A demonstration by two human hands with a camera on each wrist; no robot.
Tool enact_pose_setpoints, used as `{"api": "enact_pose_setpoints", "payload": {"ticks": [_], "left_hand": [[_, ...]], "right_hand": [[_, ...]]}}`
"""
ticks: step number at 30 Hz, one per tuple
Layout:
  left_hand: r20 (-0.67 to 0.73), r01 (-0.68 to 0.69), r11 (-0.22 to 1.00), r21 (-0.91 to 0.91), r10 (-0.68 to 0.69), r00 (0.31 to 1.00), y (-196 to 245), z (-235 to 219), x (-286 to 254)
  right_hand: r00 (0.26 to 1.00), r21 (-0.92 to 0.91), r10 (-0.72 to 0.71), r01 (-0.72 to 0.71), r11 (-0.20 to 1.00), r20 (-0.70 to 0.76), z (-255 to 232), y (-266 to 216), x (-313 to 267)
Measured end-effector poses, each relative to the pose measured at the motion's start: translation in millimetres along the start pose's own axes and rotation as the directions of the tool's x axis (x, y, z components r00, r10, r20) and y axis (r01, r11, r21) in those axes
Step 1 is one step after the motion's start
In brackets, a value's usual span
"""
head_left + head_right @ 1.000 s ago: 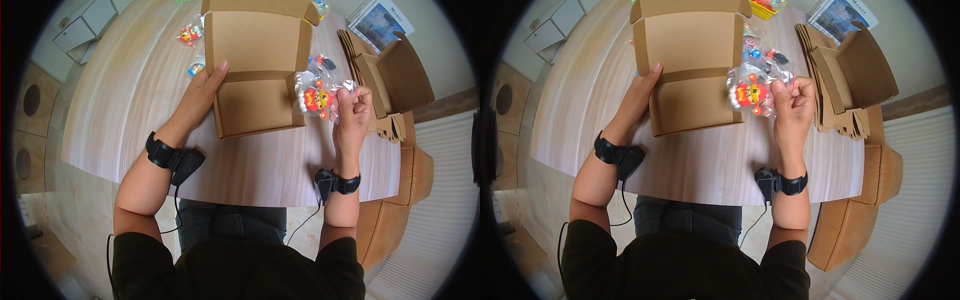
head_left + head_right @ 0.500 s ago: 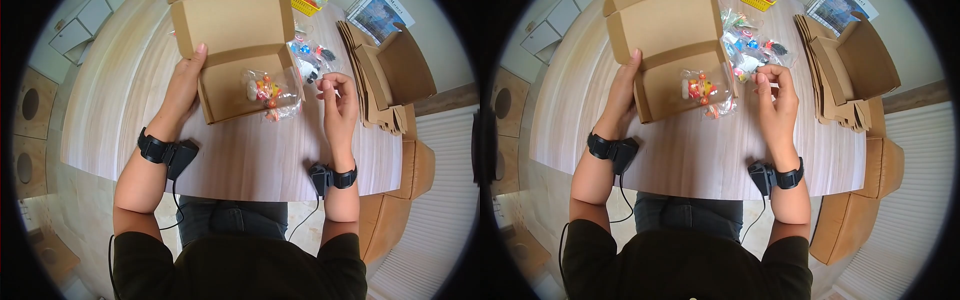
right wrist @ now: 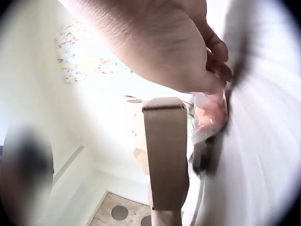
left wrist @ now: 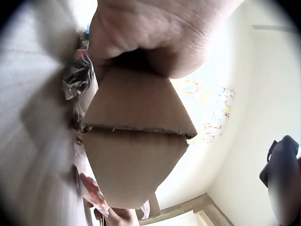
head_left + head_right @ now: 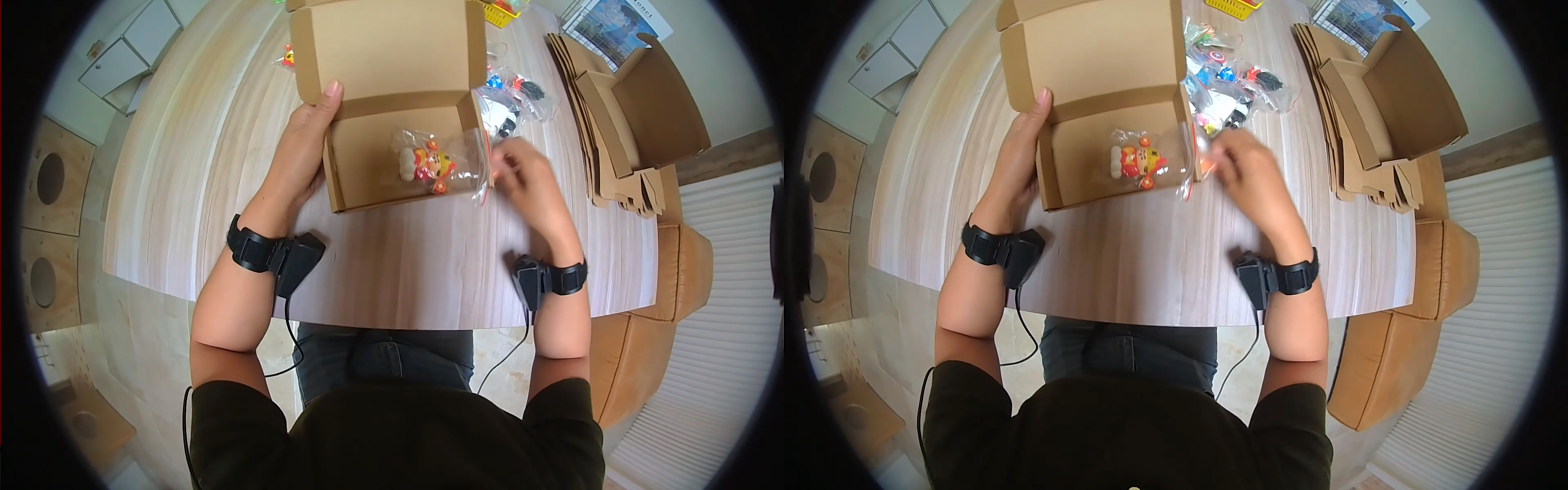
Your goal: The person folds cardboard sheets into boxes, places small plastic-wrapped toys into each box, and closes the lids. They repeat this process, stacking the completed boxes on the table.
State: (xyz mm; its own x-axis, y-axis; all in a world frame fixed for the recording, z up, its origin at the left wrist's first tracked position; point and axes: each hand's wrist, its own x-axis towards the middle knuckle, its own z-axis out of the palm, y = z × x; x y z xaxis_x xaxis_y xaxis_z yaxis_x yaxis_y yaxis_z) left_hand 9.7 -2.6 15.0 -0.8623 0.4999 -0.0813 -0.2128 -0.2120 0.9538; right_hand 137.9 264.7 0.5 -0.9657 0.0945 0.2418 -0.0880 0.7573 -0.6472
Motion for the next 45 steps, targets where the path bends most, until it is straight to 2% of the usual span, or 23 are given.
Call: {"api": "enact_pose_setpoints", "payload": {"ticks": [2, 5, 7, 9, 13, 16, 19, 22, 25, 28, 31, 34, 37, 40, 43, 45], "left_hand": [[0.061, 0.02, 1.0, 0.02, -0.021, 0.998, -1, -1, -1], [0.112, 0.008, 0.999, 0.044, -0.013, 0.994, -5, 7, -5], [0.151, 0.011, 0.997, 0.079, -0.023, 0.988, -14, 9, -4], [0.188, 0.061, 0.995, 0.084, -0.076, 0.979, -22, 9, -4], [0.23, 0.174, 0.971, 0.163, -0.209, 0.95, -29, 2, 0], [0.228, 0.159, 0.946, 0.284, -0.228, 0.947, -31, -1, 2], [0.244, 0.103, 0.955, 0.277, -0.173, 0.954, -23, 8, -8], [0.245, 0.126, 0.933, 0.338, -0.217, 0.945, -19, 9, -8], [0.241, 0.109, 0.948, 0.3, -0.186, 0.952, -19, 12, -10], [0.249, 0.112, 0.955, 0.276, -0.184, 0.951, -12, 16, -13], [0.247, 0.095, 0.966, 0.242, -0.156, 0.956, -12, 20, -14], [0.279, 0.025, 0.974, 0.224, -0.089, 0.956, -17, 20, -12], [0.308, -0.037, 0.959, 0.28, -0.054, 0.95, -18, 15, -12], [0.316, -0.045, 0.946, 0.32, -0.062, 0.947, -19, 13, -10], [0.342, -0.089, 0.959, 0.269, -0.008, 0.94, -20, 13, -10], [0.405, -0.161, 0.921, 0.354, 0.004, 0.914, -23, 8, -4]], "right_hand": [[0.965, 0.13, 0.245, -0.232, 0.964, -0.094, -16, -7, 2], [0.928, 0.356, 0.127, 0.007, 0.935, -0.35, -27, -11, 3], [0.935, 0.391, 0.023, 0.126, 0.912, -0.354, -29, -28, 0], [0.95, 0.433, -0.057, 0.192, 0.881, -0.306, -29, -39, -9], [0.987, 0.563, -0.096, 0.154, 0.812, -0.132, -17, -56, -16], [0.989, 0.616, -0.121, 0.149, 0.773, -0.087, -10, -55, -18], [0.997, 0.634, -0.071, 0.076, 0.769, -0.034, 1, -58, -21], [0.969, 0.485, -0.157, 0.047, 0.873, 0.188, 4, -73, -18], [0.914, 0.312, -0.266, 0.167, 0.935, 0.308, 5, -78, -19], [0.875, 0.253, -0.314, 0.23, 0.94, 0.369, 0, -76, -17], [0.847, -0.018, -0.454, 0.477, 0.879, 0.276, -2, -73, -12], [0.865, -0.111, -0.39, 0.442, 0.89, 0.316, 6, -73, -13], [0.881, -0.187, -0.256, 0.352, 0.917, 0.399, 12, -74, -18], [0.886, -0.065, -0.332, 0.371, 0.926, 0.322, 8, -69, -16], [0.986, 0.097, -0.168, 0.165, 0.981, 0.022, 6, -65, -13], [0.99, -0.105, -0.139, 0.14, 0.985, 0.01, 3, -60, -12]]}}
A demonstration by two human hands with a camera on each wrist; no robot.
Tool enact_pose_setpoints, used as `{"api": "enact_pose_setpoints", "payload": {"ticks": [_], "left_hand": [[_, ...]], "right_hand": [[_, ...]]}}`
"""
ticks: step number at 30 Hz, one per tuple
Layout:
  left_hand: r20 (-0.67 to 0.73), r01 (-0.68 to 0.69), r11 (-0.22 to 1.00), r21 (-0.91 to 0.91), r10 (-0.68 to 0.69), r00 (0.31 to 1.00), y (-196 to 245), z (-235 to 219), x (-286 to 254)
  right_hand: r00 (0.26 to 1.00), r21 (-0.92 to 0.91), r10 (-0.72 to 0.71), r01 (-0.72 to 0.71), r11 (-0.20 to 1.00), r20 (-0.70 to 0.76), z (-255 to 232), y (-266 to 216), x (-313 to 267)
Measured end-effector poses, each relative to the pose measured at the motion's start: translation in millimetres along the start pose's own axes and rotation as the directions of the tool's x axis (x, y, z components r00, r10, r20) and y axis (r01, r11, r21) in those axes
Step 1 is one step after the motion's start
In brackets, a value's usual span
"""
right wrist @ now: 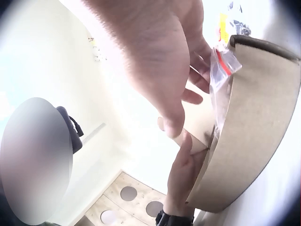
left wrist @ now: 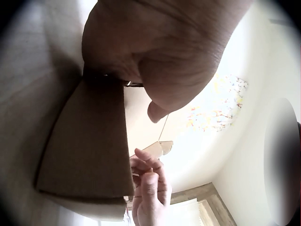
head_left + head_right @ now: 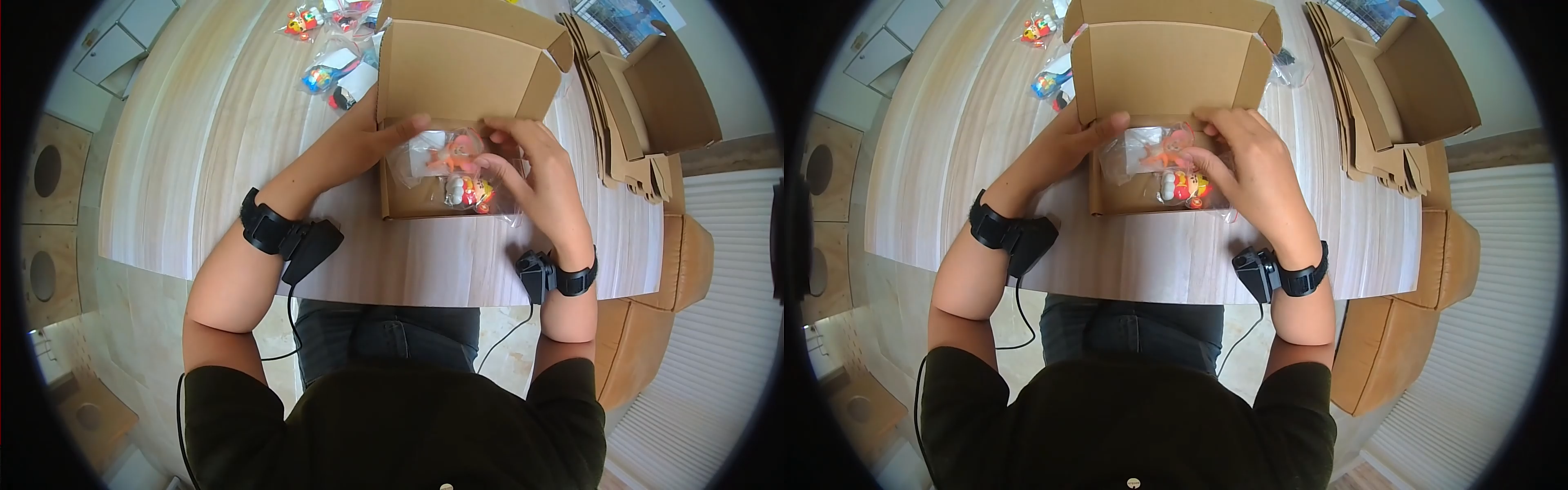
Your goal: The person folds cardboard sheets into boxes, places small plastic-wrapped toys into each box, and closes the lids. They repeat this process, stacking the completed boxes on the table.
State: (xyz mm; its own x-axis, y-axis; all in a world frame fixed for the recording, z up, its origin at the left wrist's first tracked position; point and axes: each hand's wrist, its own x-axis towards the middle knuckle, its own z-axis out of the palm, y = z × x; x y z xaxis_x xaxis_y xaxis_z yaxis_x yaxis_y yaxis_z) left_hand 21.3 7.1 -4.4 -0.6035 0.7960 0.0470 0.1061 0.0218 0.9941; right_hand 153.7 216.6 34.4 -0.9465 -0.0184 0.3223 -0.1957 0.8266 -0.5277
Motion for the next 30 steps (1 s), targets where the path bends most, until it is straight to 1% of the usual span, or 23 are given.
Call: {"api": "enact_pose_setpoints", "payload": {"ticks": [1, 2, 4, 6, 9, 10, 12, 13, 15, 16, 19, 20, 22, 23, 24, 25, 26, 27, 30], "left_hand": [[0.033, -0.014, 0.998, 0.054, 0.012, 0.999, -2, -1, 0], [0.025, -0.014, 0.997, 0.078, 0.012, 1.0, -2, -1, -1], [0.005, -0.023, 0.992, 0.125, 0.023, 1.0, 0, 1, 0], [0.0, -0.031, 0.992, 0.124, 0.032, 1.0, -3, 1, 1], [-0.013, -0.031, 0.993, 0.114, 0.033, 0.999, -9, 1, 1], [-0.014, -0.031, 0.994, 0.106, 0.032, 0.999, -11, 1, 2], [-0.015, -0.094, 0.987, 0.127, 0.097, 0.995, -12, 0, 2], [-0.015, -0.121, 0.983, 0.136, 0.125, 0.992, -14, 0, 2], [0.003, -0.103, 0.989, 0.104, 0.104, 0.995, -16, -1, 4], [0.01, -0.096, 0.991, 0.088, 0.095, 0.995, -16, -1, 3], [0.014, -0.069, 0.998, 0.01, 0.069, 0.998, -13, 0, 3], [0.004, -0.06, 0.998, -0.002, 0.06, 0.998, -14, 1, 3], [-0.012, -0.042, 0.999, -0.032, 0.042, 0.999, -15, 3, 3], [-0.033, -0.077, 0.997, -0.008, 0.077, 0.997, -16, 3, 3], [-0.05, -0.11, 0.994, 0.019, 0.111, 0.993, -17, 4, 4], [-0.064, -0.14, 0.989, 0.047, 0.143, 0.988, -15, 4, 3], [-0.068, -0.156, 0.987, 0.043, 0.158, 0.985, -12, 5, 2], [-0.072, -0.171, 0.984, 0.039, 0.174, 0.982, -7, 4, 0], [-0.088, -0.212, 0.977, 0.001, 0.212, 0.973, 6, 5, -4]], "right_hand": [[1.0, -0.099, 0.02, -0.02, 0.995, -0.005, 1, 2, -1], [0.998, -0.165, -0.059, 0.061, 0.984, 0.019, 4, 6, -3], [0.998, -0.225, -0.043, 0.053, 0.973, 0.049, 6, 1, -4], [0.997, -0.256, -0.038, 0.056, 0.965, 0.074, 7, -1, -4], [0.998, -0.225, -0.064, 0.067, 0.972, 0.02, 10, -1, -4], [0.999, -0.172, -0.05, 0.049, 0.984, -0.004, 10, -2, -3], [0.999, -0.065, -0.015, 0.012, 0.998, -0.042, 11, -10, -3], [0.993, -0.005, -0.041, 0.04, 0.999, -0.11, 11, -14, -4], [0.966, 0.11, -0.077, 0.107, 0.988, -0.246, 11, -23, -3], [0.912, -0.008, -0.251, 0.263, 0.965, -0.326, 12, -23, 0], [0.89, -0.231, -0.444, 0.413, 0.881, -0.101, 5, -21, 0], [0.876, -0.196, -0.431, 0.394, 0.898, -0.216, 5, -20, 1], [0.912, -0.077, -0.216, 0.202, 0.976, -0.348, 7, -22, 0], [0.909, -0.009, -0.1, 0.105, 0.994, -0.404, 7, -22, -1], [0.911, 0.099, -0.037, 0.085, 0.991, -0.411, 10, -15, -2], [0.916, 0.275, 0.074, 0.041, 0.961, -0.394, 11, -17, -2], [0.916, 0.442, 0.181, -0.004, 0.897, -0.358, 12, -20, -3], [0.91, 0.594, 0.279, -0.047, 0.803, -0.305, 13, -22, -3], [0.948, 0.561, 0.258, -0.114, 0.82, -0.185, 11, -16, -4]]}}
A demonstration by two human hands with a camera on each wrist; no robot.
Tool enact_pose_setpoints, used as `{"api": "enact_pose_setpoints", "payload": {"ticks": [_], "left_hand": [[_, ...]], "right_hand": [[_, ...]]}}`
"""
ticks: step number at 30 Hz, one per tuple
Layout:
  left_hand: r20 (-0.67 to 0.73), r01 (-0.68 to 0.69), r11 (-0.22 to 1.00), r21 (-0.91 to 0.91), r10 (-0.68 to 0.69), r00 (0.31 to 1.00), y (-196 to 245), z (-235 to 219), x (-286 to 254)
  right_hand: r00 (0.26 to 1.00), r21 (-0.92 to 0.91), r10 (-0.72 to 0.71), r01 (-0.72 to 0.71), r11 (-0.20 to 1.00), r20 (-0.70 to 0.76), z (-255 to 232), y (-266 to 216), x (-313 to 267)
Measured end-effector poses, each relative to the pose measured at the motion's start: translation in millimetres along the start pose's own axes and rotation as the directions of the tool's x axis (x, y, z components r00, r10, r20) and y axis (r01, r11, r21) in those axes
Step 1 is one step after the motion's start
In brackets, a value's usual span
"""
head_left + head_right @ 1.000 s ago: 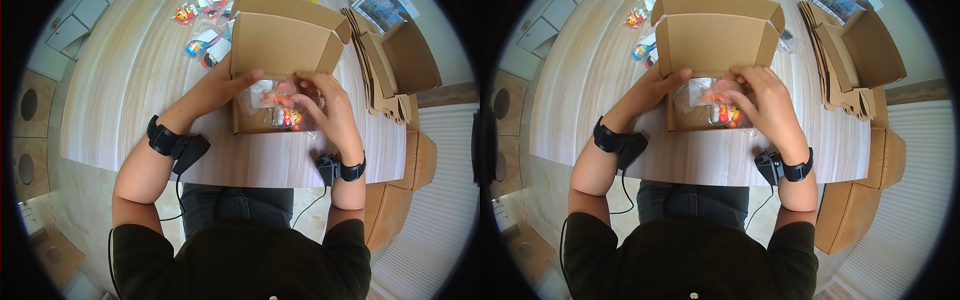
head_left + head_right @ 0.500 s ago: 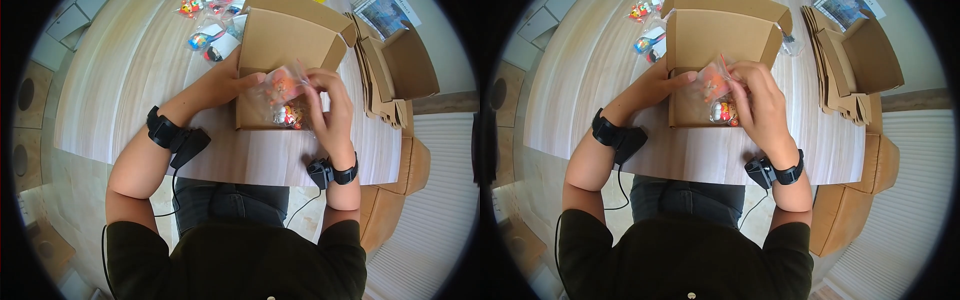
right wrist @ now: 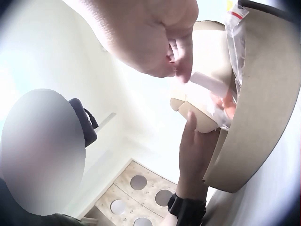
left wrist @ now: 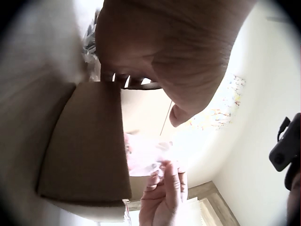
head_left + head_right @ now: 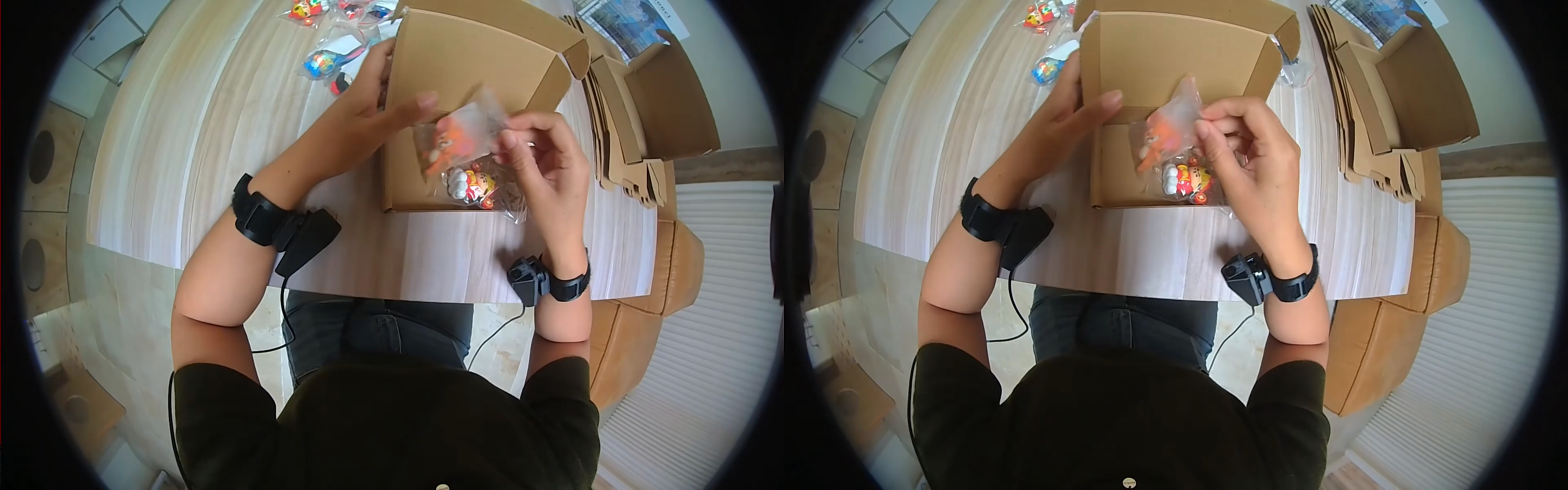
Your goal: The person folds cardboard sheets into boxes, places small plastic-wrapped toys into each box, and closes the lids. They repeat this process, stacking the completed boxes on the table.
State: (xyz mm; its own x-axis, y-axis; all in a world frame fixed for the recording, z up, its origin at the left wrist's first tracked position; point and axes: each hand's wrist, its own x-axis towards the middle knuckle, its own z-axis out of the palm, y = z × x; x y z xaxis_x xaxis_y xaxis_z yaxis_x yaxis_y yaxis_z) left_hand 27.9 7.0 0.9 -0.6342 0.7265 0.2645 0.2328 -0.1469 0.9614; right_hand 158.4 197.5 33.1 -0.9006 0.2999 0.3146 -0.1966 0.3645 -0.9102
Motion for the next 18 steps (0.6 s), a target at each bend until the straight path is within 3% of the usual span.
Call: {"api": "enact_pose_setpoints", "payload": {"ticks": [1, 3, 4, 7, 10, 11, 13, 16, 18], "left_hand": [[-0.007, -0.012, 1.0, -0.016, 0.012, 1.0, 4, -1, 0], [0.066, -0.004, 0.996, -0.093, 0.011, 0.998, 14, -8, -2], [0.103, 0.003, 0.991, -0.132, 0.011, 0.995, 15, -11, -2], [0.181, -0.009, 1.0, -0.024, 0.014, 0.983, 9, -26, -4], [0.234, 0.056, 0.961, 0.271, -0.122, 0.965, 9, -27, -6], [0.228, 0.092, 0.958, 0.27, -0.157, 0.961, 9, -25, -5], [0.213, 0.165, 0.947, 0.277, -0.228, 0.95, 10, -22, -6], [0.2, 0.113, 0.906, 0.407, -0.209, 0.957, 16, -19, -5], [0.218, -0.044, 0.912, 0.407, -0.051, 0.975, 16, -16, -2]], "right_hand": [[0.995, -0.179, -0.1, 0.102, 0.979, 0.023, -5, -1, 3], [0.955, -0.503, -0.271, 0.293, 0.813, 0.118, -21, -5, 10], [0.97, -0.441, -0.227, 0.244, 0.864, 0.091, -33, -2, 13], [0.953, -0.243, -0.011, 0.088, 0.966, 0.303, -82, 5, 20], [0.847, -0.467, 0.323, -0.103, 0.878, 0.421, -90, 3, 22], [0.8, -0.557, 0.428, -0.146, 0.818, 0.42, -86, 3, 22], [0.825, -0.457, 0.395, -0.193, 0.868, 0.403, -74, 19, 21], [0.868, -0.392, 0.291, -0.123, 0.912, 0.404, -51, 30, 22], [0.894, -0.411, 0.265, -0.102, 0.906, 0.361, -45, 40, 22]]}}
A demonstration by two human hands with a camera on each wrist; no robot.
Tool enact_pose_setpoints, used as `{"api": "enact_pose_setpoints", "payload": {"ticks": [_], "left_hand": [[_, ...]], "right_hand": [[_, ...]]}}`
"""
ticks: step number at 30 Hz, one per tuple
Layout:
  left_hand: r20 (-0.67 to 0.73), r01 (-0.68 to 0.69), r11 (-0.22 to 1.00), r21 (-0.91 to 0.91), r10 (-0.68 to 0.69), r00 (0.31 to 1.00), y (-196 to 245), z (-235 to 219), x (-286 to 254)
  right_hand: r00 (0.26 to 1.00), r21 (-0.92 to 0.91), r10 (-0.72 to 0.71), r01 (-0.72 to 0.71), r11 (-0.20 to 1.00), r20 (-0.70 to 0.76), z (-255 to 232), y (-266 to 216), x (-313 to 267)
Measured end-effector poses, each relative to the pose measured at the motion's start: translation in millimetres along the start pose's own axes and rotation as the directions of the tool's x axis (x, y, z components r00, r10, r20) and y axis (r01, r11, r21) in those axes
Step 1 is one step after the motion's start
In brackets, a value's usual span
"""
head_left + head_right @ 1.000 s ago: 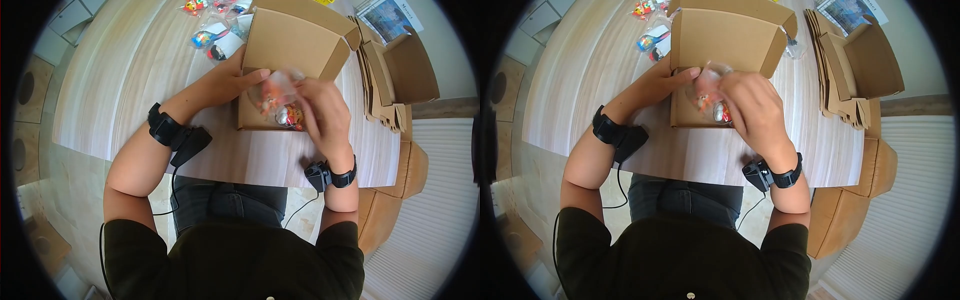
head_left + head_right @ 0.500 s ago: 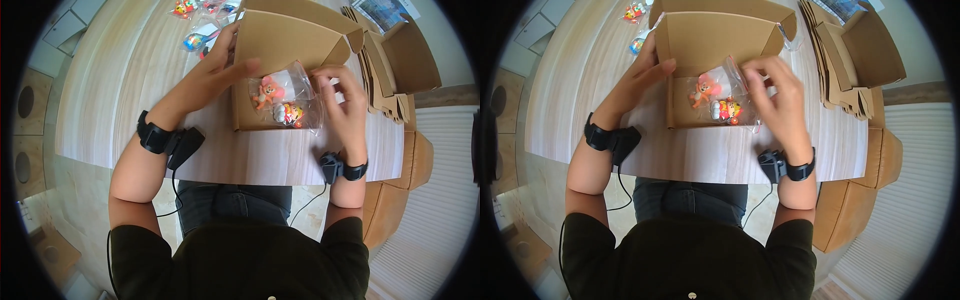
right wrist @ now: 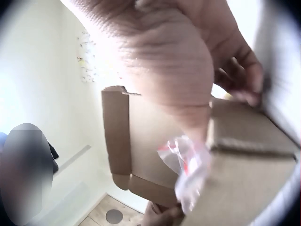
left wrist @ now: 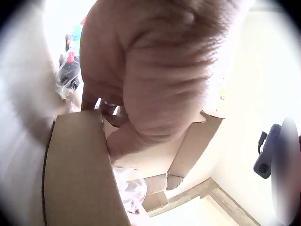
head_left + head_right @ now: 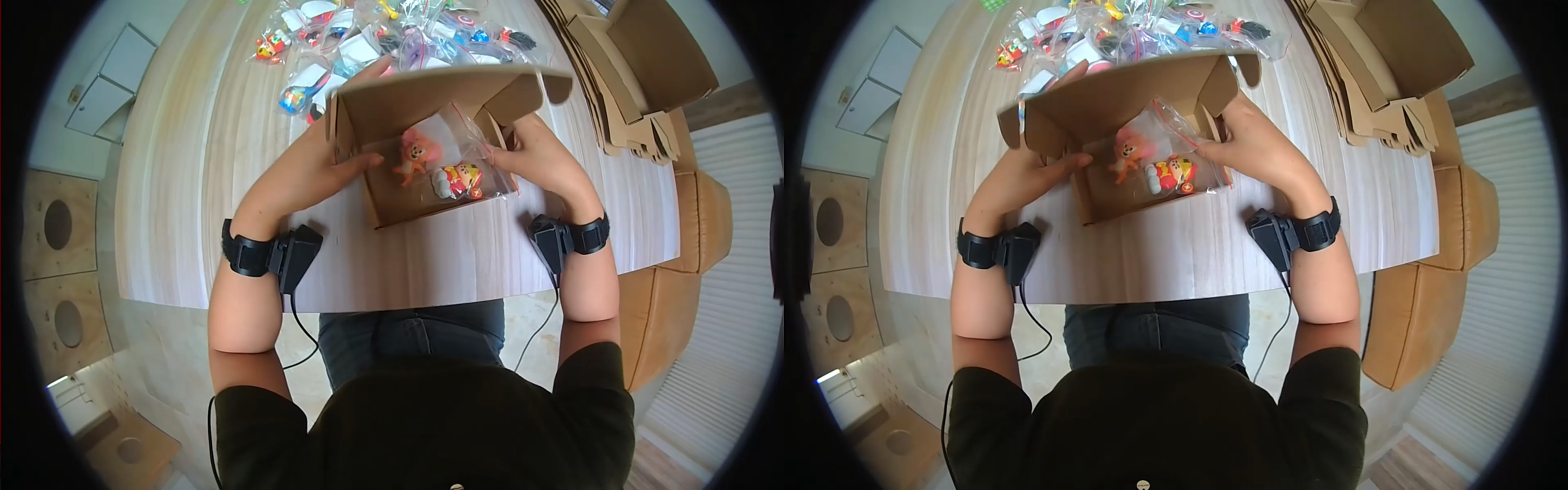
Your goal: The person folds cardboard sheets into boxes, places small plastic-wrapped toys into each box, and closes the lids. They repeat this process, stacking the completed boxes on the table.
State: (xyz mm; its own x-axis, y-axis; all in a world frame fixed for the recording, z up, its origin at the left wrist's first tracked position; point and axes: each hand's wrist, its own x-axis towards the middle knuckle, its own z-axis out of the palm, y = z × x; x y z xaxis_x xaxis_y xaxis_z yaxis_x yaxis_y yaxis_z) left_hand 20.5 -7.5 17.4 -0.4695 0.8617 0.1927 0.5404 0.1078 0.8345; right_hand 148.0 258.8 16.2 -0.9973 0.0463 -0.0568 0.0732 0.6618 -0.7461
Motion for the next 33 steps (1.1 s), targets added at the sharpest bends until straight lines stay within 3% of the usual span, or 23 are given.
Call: {"api": "enact_pose_setpoints", "payload": {"ticks": [1, 2, 5, 6, 8, 12, 15, 18, 21, 22, 25, 28, 31, 33], "left_hand": [[-0.024, -0.076, 0.997, 0.017, 0.077, 0.997, 1, 1, 2], [-0.049, -0.072, 0.997, -0.015, 0.071, 0.996, 5, 2, 2], [-0.021, 0.027, 1.0, -0.016, -0.027, 0.999, 9, -3, 4], [0.005, 0.007, 1.0, -0.02, -0.007, 1.0, 11, -5, 2], [0.052, -0.032, 0.999, -0.034, 0.033, 0.998, 14, -12, -5], [0.029, 0.033, 0.999, -0.019, -0.033, 0.999, -1, -31, -12], [-0.019, 0.059, 0.997, 0.042, -0.058, 0.998, 4, -27, -6], [-0.015, 0.075, 0.997, 0.007, -0.075, 0.997, 4, -21, -1], [-0.014, 0.032, 0.996, 0.082, -0.031, 0.999, 2, -18, 0], [-0.014, 0.021, 0.998, 0.051, -0.02, 1.0, 1, -17, -1], [0.074, -0.014, 0.999, 0.039, 0.011, 0.997, -4, -21, -3], [0.111, -0.057, 0.991, 0.121, 0.044, 0.993, -5, -21, -7], [0.216, 0.071, 0.994, 0.089, -0.088, 0.972, -1, -22, -13], [0.273, 0.089, 0.993, 0.076, -0.106, 0.956, 1, -20, -12]], "right_hand": [[1.0, -0.015, -0.004, 0.004, 1.0, -0.027, 1, 2, 1], [0.999, -0.036, -0.024, 0.023, 0.999, -0.031, -1, -2, 0], [0.951, 0.177, -0.306, 0.31, 0.934, -0.054, -17, 7, -7], [0.946, 0.275, -0.316, 0.322, 0.906, -0.068, -23, 14, -6], [0.967, 0.328, -0.255, 0.248, 0.912, -0.024, -35, 10, -9], [0.985, 0.305, -0.17, 0.169, 0.937, -0.027, -35, 15, -6], [0.983, 0.226, -0.17, 0.182, 0.957, -0.072, -29, 3, -6], [0.962, 0.272, -0.269, 0.273, 0.923, -0.052, -23, 8, 0], [0.992, 0.458, -0.123, 0.1, 0.884, 0.022, -23, 7, 1], [0.975, 0.423, -0.216, 0.174, 0.889, 0.053, -24, 13, 2], [0.92, 0.076, -0.334, 0.325, 0.943, 0.204, -39, 17, -8], [0.92, 0.023, -0.25, 0.255, 0.967, 0.303, -37, 17, -12], [0.939, -0.028, -0.163, 0.18, 0.983, 0.302, -20, 9, -11], [0.948, -0.049, -0.157, 0.177, 0.983, 0.278, -10, 5, -9]]}}
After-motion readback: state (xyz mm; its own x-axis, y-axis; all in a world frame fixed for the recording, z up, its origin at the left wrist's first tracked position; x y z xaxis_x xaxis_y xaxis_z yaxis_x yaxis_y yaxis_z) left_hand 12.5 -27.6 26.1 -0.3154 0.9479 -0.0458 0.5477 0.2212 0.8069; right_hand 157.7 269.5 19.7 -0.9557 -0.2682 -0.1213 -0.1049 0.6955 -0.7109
